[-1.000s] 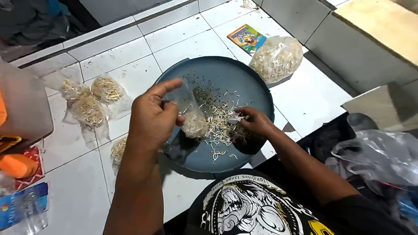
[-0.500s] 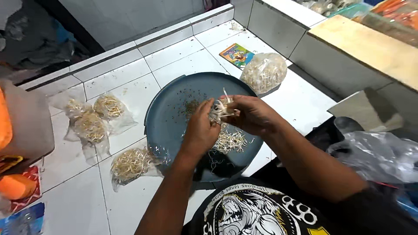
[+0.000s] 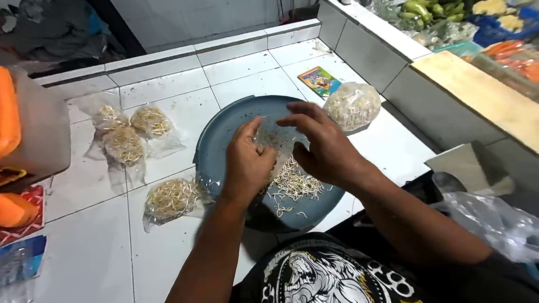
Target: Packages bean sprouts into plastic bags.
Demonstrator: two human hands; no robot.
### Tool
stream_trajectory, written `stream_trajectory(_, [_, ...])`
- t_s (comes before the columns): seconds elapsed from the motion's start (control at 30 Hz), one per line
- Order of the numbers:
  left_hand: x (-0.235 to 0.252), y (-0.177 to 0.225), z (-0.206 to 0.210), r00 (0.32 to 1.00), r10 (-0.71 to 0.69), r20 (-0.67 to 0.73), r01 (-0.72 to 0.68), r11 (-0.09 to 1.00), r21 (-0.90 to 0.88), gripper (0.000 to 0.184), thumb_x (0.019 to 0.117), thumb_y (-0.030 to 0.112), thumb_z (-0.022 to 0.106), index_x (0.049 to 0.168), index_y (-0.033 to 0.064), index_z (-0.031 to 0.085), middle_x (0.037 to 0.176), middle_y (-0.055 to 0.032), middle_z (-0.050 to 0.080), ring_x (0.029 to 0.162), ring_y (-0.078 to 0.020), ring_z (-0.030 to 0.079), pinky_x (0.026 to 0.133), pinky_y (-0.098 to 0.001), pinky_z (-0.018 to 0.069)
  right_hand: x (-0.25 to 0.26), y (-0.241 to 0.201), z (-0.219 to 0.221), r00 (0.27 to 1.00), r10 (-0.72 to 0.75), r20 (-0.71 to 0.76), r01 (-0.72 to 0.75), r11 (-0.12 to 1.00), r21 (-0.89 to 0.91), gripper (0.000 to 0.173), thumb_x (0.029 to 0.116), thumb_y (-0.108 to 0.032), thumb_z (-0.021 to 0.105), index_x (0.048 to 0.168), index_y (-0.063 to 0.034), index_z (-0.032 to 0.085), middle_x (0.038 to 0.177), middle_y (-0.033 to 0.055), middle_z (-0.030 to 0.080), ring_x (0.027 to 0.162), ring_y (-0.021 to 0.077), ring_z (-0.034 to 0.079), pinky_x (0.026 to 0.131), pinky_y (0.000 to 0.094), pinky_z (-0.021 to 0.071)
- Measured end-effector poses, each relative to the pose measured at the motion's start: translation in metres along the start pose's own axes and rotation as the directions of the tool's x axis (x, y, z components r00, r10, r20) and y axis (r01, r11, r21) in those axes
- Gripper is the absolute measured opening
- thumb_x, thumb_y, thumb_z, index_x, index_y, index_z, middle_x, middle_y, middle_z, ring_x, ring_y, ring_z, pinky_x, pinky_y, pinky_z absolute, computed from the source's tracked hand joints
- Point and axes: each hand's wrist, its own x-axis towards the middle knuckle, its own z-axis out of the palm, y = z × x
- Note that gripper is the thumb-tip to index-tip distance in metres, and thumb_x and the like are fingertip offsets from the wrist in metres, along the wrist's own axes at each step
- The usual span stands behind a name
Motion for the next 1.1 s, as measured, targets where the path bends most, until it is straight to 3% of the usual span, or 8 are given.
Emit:
stream_trajectory(0.13, [0.000,0.000,-0.020,1.000,-0.018,0.017,0.019,1.000,-0.025,0.059,0.0866,-0.005,0.063,0.143,0.0075,0.055,0.137,-0.0081,0.061,0.056,-0.0124,0.063,0.054,-0.0311,0.0606,-0.001,0.023,0.021,0.990,-0.049,0.136,0.070,0.985,-0.155,0.009,0.0920,-0.027,0.073,0.099,-0.0233,0.078,0.161,0.0159,0.041,0.150,0.0401,0.034,0.117,0.0575,0.0391])
stream_trajectory(0.3, [0.010,-0.022,-0.049,0.955,0.090,0.281,-0.208,0.882,0.423,0.031,0.0917,0.037,0.075,0.113,0.0140,0.073,0.153,-0.0117,0.046,0.086,-0.0154,0.066,0.069,-0.0354,0.0592,0.016,0.042,0.019,0.994,-0.006,0.107,0.013,0.998,-0.058,0.020,0.1027,-0.025,0.060,0.104,-0.0132,0.076,0.127,0.0085,0.069,0.109,0.0225,0.070,0.091,0.0456,0.0590])
stream_trajectory(0.47, [0.018,-0.024,-0.054,0.926,0.248,0.285,-0.360,0.808,0.467,0.019,0.0998,0.023,0.064,0.091,0.0106,0.075,0.112,-0.0023,0.071,0.095,-0.0108,0.069,0.084,-0.0335,0.0592,0.023,0.047,0.031,1.000,0.017,-0.007,-0.015,0.963,0.270,0.021,0.1035,-0.018,0.059,0.118,-0.0034,0.064,0.107,0.0064,0.072,0.074,0.0133,0.070,0.067,0.0347,0.0633])
stream_trajectory(0.57, [0.018,-0.021,-0.051,0.929,0.270,0.253,-0.358,0.827,0.434,0.013,0.0989,0.020,0.065,0.096,0.0119,0.074,0.098,0.0003,0.069,0.082,-0.0068,0.065,0.073,-0.0274,0.0573,0.020,0.057,0.055,0.978,0.116,0.173,-0.198,0.777,0.597,0.086,0.0880,-0.012,0.079,0.155,-0.0050,0.026,0.130,0.0111,0.066,0.086,0.0183,0.074,0.073,0.0364,0.0652])
stream_trajectory(0.67, [0.022,-0.019,-0.034,0.939,0.264,0.223,-0.336,0.845,0.416,0.007,0.0952,0.012,0.068,0.099,0.0093,0.073,0.098,-0.0033,0.067,0.084,-0.0101,0.066,0.076,-0.0301,0.0586,0.018,0.055,0.074,0.923,0.139,0.358,-0.336,0.743,0.579,0.107,0.0806,-0.010,0.087,0.164,-0.0094,0.020,0.113,0.0108,0.072,0.088,0.0157,0.073,0.082,0.0349,0.0629])
stream_trajectory(0.83, [-0.010,-0.015,-0.006,0.934,0.355,0.032,-0.354,0.913,0.204,0.026,0.0952,0.013,0.068,0.118,0.0026,0.060,0.109,-0.0098,0.063,0.084,-0.0162,0.067,0.074,-0.0351,0.0624,0.021,0.046,0.064,0.976,-0.043,0.215,-0.045,0.921,0.387,0.016,0.0925,-0.014,0.073,0.107,-0.0061,0.074,0.097,0.0068,0.073,0.088,0.0145,0.069,0.083,0.0393,0.0588])
stream_trajectory(0.97, [-0.062,-0.051,0.027,0.979,-0.190,0.068,0.201,0.889,-0.411,0.053,0.1124,0.041,0.028,0.102,0.0038,0.065,0.084,-0.0081,0.068,0.067,-0.0196,0.067,0.061,-0.0358,0.0611,-0.007,0.054,0.044,0.990,-0.105,0.091,0.087,0.978,0.190,0.015,0.0907,-0.019,0.077,0.105,-0.0132,0.078,0.096,0.0040,0.071,0.085,0.0157,0.068,0.077,0.0388,0.0606])
stream_trajectory(1.1, [-0.081,-0.071,0.064,0.634,-0.452,0.627,0.760,0.212,-0.615,0.111,0.0877,0.087,0.001,0.123,0.0021,0.063,0.104,-0.0185,0.074,0.094,-0.0300,0.073,0.082,-0.0473,0.0610,-0.068,0.036,0.047,0.990,-0.131,0.041,0.121,0.972,0.202,0.017,0.0828,-0.010,0.078,0.100,-0.0118,0.079,0.096,0.0061,0.071,0.086,0.0173,0.068,0.075,0.0394,0.0604])
